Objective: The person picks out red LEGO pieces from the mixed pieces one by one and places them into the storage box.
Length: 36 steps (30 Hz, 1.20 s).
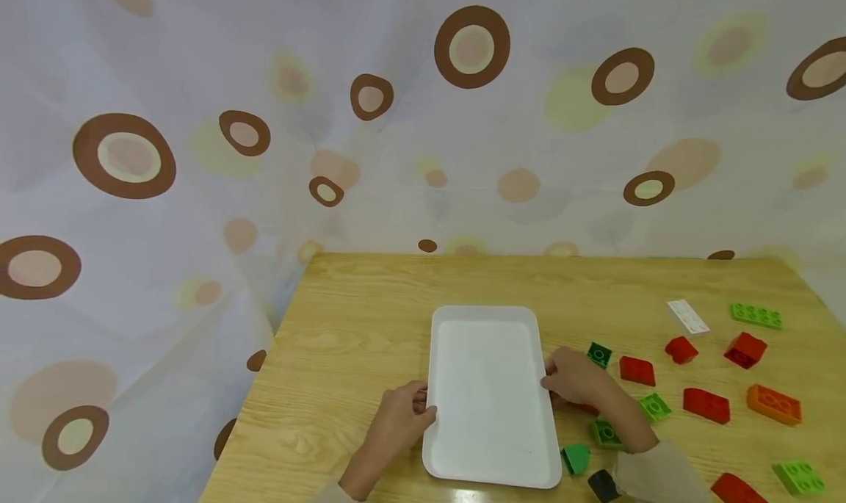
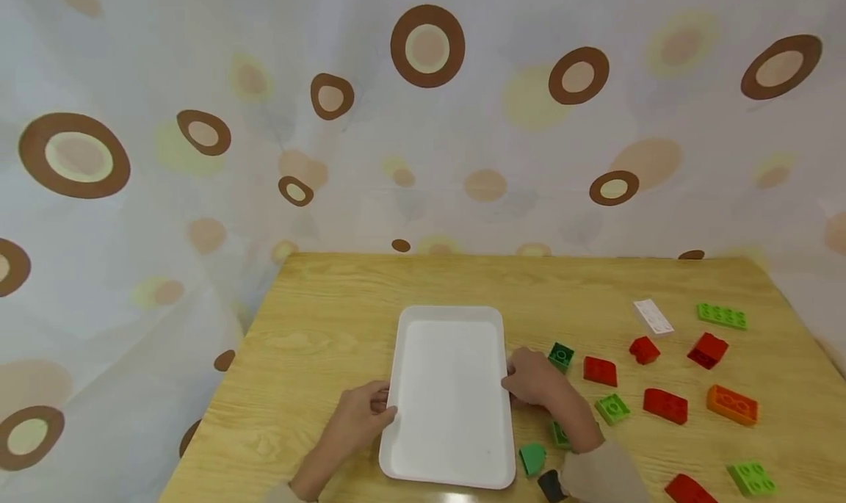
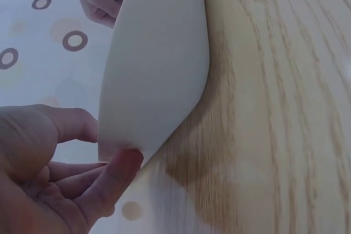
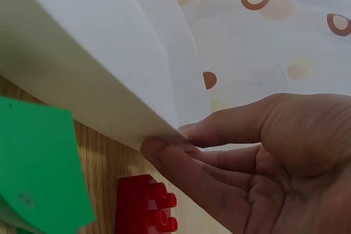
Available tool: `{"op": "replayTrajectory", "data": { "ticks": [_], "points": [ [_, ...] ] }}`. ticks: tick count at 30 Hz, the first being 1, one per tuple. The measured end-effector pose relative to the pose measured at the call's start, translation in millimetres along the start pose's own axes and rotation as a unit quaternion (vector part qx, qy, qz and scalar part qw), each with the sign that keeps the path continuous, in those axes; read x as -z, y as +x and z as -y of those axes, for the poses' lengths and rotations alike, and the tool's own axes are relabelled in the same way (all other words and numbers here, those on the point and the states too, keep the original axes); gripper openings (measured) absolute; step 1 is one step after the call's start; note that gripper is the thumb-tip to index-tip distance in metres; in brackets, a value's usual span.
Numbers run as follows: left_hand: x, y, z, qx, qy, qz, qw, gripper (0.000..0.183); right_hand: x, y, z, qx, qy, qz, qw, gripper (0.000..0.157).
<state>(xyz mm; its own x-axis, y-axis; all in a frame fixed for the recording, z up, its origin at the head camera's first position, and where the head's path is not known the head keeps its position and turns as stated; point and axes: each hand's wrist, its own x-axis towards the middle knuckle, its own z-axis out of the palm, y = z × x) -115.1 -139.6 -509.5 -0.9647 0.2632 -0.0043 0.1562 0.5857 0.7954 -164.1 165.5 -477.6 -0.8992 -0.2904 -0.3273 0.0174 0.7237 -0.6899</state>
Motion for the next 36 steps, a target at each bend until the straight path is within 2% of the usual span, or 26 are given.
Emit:
{"op": "replayTrajectory", "data": {
  "ticks": [6, 9, 11, 14, 19, 25, 32, 36],
  "points": [
    [-11.4, 1.5, -0.7, 0.038, 0.014, -0.025, 0.9989, 0.037, -2.9, -15, -5, 0.018, -0.039, -0.081, 0.996, 0.015],
    [-14.4, 1.3, -0.1, 0.044, 0.014, -0.034, 0.9983, 0.037, -3.0, -23, -9, 0.026, -0.061, -0.115, 0.991, 0.02],
    [-14.9, 1.0, 0.0, 0.044, 0.016, -0.039, 0.9981, 0.035, -2.0, -27, -11, 0.027, -0.087, -0.123, 0.988, 0.021],
    [-14.9, 2.1, 0.3, 0.039, 0.023, -0.048, 0.9978, 0.031, -0.2, -30, -15, 0.023, -0.133, -0.121, 0.983, 0.022],
    [-15.5, 4.2, 1.2, 0.034, 0.045, -0.059, 0.9967, 0.025, 0.2, -33, -24, 0.023, -0.187, -0.095, 0.978, 0.031],
    [-18.9, 4.3, 1.1, 0.033, 0.04, -0.067, 0.9964, 0.019, -2.4, -31, -37, 0.019, -0.205, -0.072, 0.976, 0.038],
    [-20.3, 6.9, 2.7, 0.041, 0.034, -0.066, 0.9964, 0.022, -3.9, -28, -43, 0.026, -0.211, -0.068, 0.975, 0.039],
    [-18.6, 8.2, 2.3, 0.041, 0.037, -0.067, 0.9962, 0.024, -1.1, -29, -42, 0.026, -0.195, -0.077, 0.978, 0.04]
  ]
}}
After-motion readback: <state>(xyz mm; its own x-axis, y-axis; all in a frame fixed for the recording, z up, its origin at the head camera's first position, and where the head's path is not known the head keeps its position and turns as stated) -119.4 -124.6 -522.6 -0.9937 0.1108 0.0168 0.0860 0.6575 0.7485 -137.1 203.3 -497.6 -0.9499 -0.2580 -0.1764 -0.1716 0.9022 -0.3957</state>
